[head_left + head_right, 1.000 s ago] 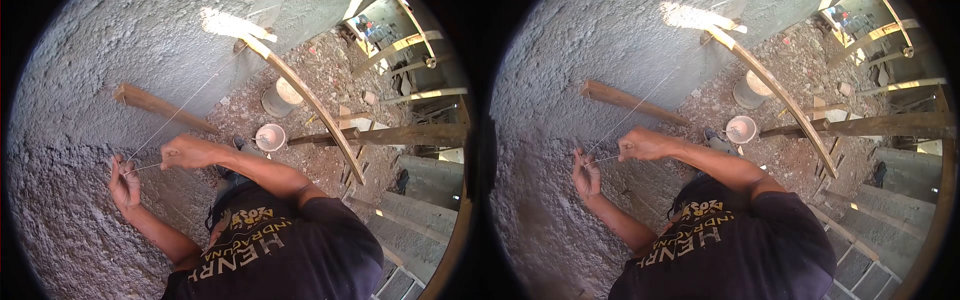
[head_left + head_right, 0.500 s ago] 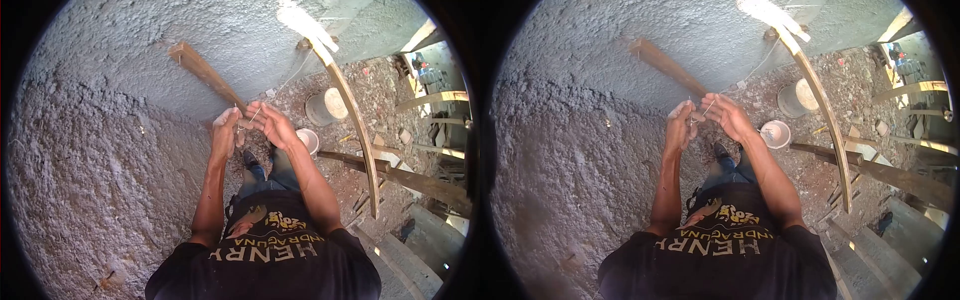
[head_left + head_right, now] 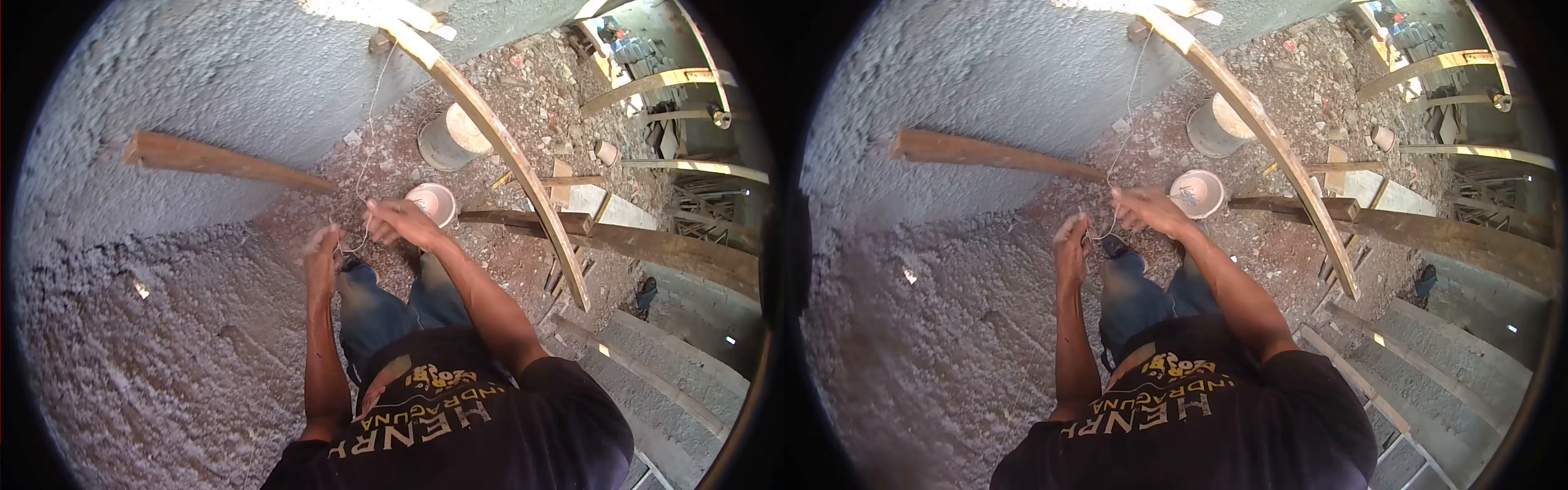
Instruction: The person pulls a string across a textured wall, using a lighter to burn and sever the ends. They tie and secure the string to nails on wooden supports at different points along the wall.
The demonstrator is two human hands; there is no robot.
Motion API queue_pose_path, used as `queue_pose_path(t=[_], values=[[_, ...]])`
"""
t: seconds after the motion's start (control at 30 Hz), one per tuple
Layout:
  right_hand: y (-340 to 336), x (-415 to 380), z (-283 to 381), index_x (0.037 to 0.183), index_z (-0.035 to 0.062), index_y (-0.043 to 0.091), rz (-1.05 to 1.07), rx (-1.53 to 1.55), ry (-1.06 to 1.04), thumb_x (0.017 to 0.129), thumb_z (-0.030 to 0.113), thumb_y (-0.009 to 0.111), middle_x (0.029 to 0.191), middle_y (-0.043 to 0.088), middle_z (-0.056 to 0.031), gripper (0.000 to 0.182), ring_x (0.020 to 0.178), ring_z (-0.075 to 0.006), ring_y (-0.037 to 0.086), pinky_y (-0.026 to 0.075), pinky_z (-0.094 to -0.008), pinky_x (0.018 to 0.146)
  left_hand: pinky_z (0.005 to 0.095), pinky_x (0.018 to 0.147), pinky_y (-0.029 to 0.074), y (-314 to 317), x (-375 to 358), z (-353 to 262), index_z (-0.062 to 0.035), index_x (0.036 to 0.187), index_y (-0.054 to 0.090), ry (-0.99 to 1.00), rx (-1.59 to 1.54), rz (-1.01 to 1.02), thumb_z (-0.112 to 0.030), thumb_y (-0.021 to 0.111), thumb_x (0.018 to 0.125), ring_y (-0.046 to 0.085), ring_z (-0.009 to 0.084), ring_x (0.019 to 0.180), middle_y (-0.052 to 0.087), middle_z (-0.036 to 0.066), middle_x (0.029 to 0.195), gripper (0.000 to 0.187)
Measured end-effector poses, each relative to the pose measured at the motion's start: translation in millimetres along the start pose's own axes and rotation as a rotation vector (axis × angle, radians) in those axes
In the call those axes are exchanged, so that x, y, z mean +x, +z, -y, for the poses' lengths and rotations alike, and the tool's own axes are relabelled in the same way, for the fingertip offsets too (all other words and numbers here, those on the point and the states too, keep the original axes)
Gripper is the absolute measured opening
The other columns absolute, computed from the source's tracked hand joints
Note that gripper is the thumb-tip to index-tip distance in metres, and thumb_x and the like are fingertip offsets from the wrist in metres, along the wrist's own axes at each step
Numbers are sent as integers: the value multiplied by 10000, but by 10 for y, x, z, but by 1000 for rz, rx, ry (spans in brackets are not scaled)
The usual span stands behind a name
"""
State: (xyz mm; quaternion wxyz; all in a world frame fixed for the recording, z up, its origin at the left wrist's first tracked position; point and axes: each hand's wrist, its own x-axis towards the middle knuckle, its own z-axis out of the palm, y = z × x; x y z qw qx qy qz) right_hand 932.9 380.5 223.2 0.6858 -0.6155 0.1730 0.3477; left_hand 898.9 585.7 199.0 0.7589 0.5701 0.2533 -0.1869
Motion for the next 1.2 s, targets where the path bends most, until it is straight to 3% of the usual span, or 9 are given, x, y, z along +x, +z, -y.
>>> queue_pose_path(t=[0.33,0.5,0.53,0.6,0.7,0.83,0.9,0.97,1.2], values=[[-3158,1456,-3525,949,-2,707,-835,-114,164,822,249,680,780,696,-109,283,725,-201,685,540,-310,634,222,464,350,-11,1672,2570,-50,967,599,-92,372,-135,-300,664,913,469,51,528,583,-11,696,264],[-4277,2025,-4183,1028,-11,693,-823,-1043,206,797,318,683,985,697,-211,402,940,-324,675,521,-389,836,217,470,358,-35,2168,2889,-27,992,584,-92,121,14,-243,599,961,480,62,548,583,16,735,219],[-4621,2281,-4378,1031,-11,691,-939,-798,384,777,376,672,1016,681,-236,463,1032,-388,630,471,-413,931,213,472,358,-84,2243,2939,-25,989,583,-91,29,68,-233,586,970,482,64,552,585,24,742,209],[-5345,2710,-5117,1035,-22,664,-1086,-891,209,754,362,665,1053,653,-266,477,1013,-421,621,484,-457,902,213,479,392,-128,2318,2976,-8,987,584,-31,-33,75,-260,532,997,534,85,576,624,75,788,257],[-6007,3140,-5471,910,-52,646,-1034,-1016,342,734,257,645,954,665,-275,356,951,-410,650,527,-457,816,239,516,478,-110,2252,2926,27,992,584,-12,-308,84,-193,524,966,622,159,629,665,150,855,230],[-6407,3257,-5431,1181,10,600,-1054,-871,445,762,289,716,1142,642,-221,517,1082,-343,621,510,-413,889,318,593,532,-123,2040,3137,98,1092,572,243,-427,239,2,526,849,663,223,705,671,210,934,266],[-6581,3321,-5644,1081,-21,637,-1082,-979,158,725,347,772,1021,679,-221,530,982,-351,656,523,-424,828,313,648,533,-97,1924,3275,86,1151,572,313,-164,132,-3,583,861,664,226,748,679,188,949,303],[-6503,3326,-5482,1128,12,636,-1157,-616,533,661,344,819,1095,671,-186,602,1052,-310,644,518,-412,875,293,598,527,48,1766,3327,87,1085,580,364,-108,26,-13,605,871,642,214,658,673,174,871,238],[-6243,3657,-5250,1169,56,630,-1129,-743,768,661,364,813,1184,644,-164,622,1098,-287,630,511,-427,924,246,558,464,195,1605,3584,74,898,638,636,187,-244,-58,649,900,581,118,601,652,115,781,133]])
